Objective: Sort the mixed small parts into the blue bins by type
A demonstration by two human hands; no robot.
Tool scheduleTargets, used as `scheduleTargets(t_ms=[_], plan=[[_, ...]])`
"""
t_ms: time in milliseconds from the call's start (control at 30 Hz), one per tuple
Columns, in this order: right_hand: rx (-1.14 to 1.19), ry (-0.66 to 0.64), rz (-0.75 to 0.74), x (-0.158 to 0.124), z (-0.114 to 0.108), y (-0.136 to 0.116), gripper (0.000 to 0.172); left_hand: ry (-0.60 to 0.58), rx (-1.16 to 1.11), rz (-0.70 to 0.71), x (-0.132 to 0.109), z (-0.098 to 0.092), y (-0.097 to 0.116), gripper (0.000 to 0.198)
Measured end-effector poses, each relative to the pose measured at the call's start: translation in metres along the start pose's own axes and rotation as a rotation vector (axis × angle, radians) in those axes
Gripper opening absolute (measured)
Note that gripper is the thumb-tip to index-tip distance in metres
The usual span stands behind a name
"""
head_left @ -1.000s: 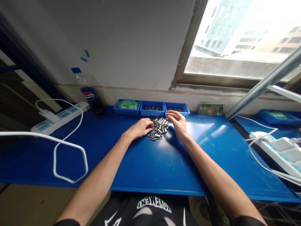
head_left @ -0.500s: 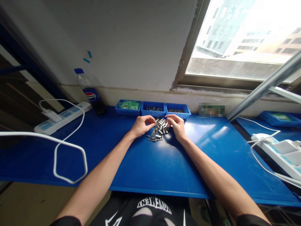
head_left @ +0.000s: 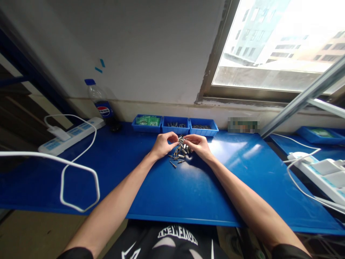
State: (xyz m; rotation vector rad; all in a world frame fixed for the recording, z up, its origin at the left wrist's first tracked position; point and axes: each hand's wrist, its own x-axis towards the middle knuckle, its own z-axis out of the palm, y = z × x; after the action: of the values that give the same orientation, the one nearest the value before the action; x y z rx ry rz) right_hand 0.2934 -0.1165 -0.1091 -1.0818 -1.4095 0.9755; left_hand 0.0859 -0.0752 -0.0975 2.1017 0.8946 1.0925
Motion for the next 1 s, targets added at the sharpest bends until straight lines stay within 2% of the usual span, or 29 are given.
scheduleTargets(t_ms=[367, 433, 500, 567, 633, 700, 800, 1000], plan=[[0.028, 0.040, 0.053, 0.001, -0.001, -0.003, 0.034, -0.018, 0.012, -0.001, 0.002, -0.003, 0.006, 0.013], [0.041, 0.108, 0.022, 0.002, -0.004, -0.002, 0.032, -0.098, 0.046, -0.003, 0.002, -0.010, 0.007, 0.016], [0.079, 0.197, -0.023, 0.005, -0.007, -0.001, 0.033, -0.241, 0.085, -0.020, 0.002, -0.021, 0.009, 0.023], [0.132, 0.274, -0.049, 0.008, -0.012, 0.001, 0.042, -0.407, 0.085, -0.046, 0.002, -0.030, 0.011, 0.038], [0.157, 0.332, -0.050, 0.010, -0.017, 0.000, 0.053, -0.514, 0.057, -0.066, 0.002, -0.037, 0.012, 0.052], [0.118, 0.342, -0.041, 0.010, -0.020, -0.003, 0.051, -0.584, 0.039, -0.087, 0.002, -0.039, 0.011, 0.057], [-0.057, 0.182, -0.044, 0.007, -0.023, -0.015, 0.036, -0.650, 0.038, -0.102, 0.003, -0.037, 0.008, 0.049], [-0.516, -0.361, -0.231, -0.005, -0.021, -0.047, 0.021, -0.608, 0.081, -0.044, 0.004, -0.035, 0.004, 0.021]])
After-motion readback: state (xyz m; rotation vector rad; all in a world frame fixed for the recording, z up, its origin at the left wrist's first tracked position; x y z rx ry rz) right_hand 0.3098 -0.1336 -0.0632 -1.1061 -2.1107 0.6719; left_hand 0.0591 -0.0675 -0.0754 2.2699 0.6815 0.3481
